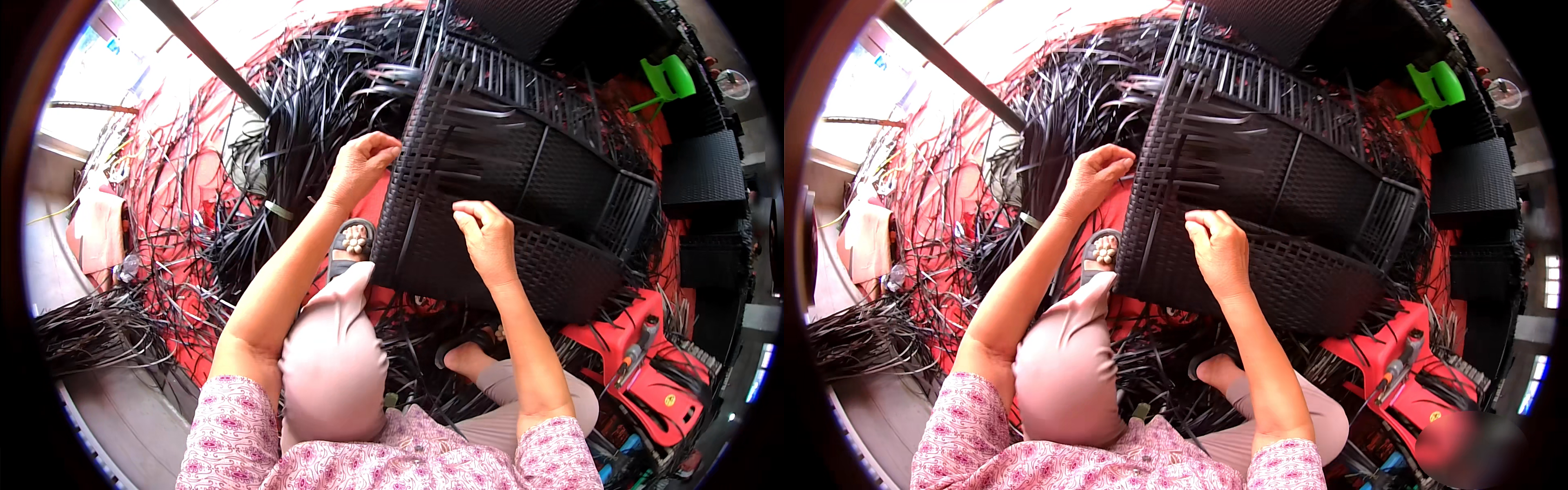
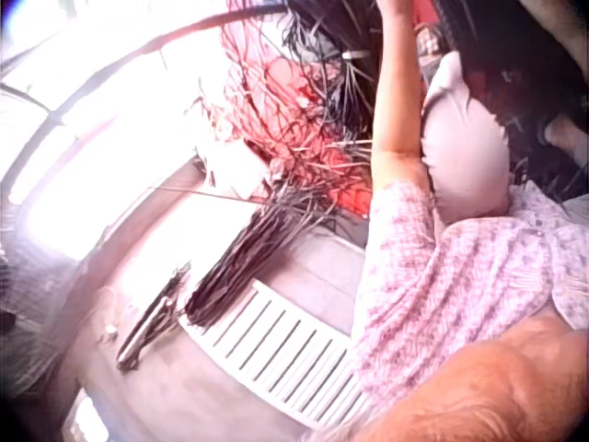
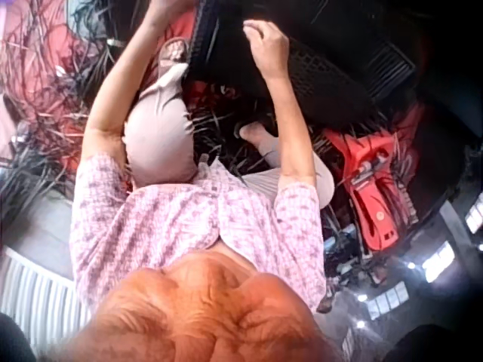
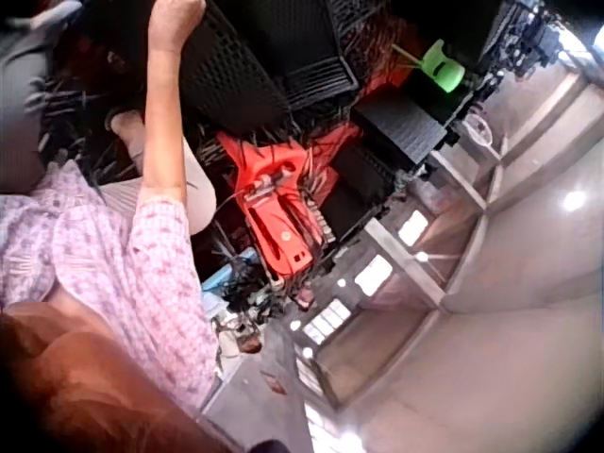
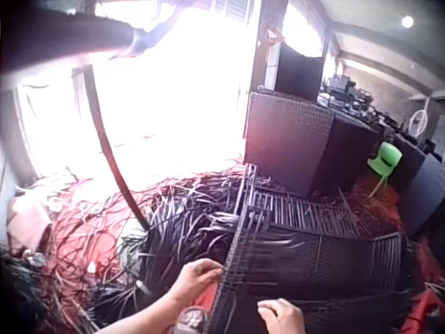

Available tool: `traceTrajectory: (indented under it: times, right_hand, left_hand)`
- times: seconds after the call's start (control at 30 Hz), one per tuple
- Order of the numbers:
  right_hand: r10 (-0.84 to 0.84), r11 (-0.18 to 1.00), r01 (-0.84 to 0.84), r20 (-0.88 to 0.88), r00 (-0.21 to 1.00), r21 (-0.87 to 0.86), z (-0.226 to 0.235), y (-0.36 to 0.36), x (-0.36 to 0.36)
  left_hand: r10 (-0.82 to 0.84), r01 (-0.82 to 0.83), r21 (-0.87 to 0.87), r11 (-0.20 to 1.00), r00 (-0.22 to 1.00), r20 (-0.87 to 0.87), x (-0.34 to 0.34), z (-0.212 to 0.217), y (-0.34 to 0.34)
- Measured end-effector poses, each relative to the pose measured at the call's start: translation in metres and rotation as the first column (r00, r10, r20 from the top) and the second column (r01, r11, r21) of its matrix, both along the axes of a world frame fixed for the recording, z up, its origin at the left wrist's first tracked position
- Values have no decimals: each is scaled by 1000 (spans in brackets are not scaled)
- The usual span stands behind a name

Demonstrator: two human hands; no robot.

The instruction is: The person weaves dark plastic strips through a wicker frame, using a small tool to guide the material and a staple gun to secure the ends.

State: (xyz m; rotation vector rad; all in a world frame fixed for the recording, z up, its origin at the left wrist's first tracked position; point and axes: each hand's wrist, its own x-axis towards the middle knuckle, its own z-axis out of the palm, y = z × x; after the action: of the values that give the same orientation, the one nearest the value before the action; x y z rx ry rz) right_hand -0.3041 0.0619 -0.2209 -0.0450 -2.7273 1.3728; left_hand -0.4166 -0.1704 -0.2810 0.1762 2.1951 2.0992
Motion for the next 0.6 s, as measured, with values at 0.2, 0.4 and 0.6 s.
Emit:
traceTrajectory:
  times: [0.2,0.4,0.6]
  right_hand:
    - [83,996,-82,-11,997,19,-39,-33,-68]
    - [43,953,22,210,977,-302,-52,-25,-87]
    - [100,919,-71,55,993,-388,-64,-19,-71]
  left_hand:
    - [53,-54,74,996,999,7,5,-49,3]
    - [-17,-7,304,953,997,75,-5,-56,14]
    - [6,-7,244,970,1000,2,0,-60,16]
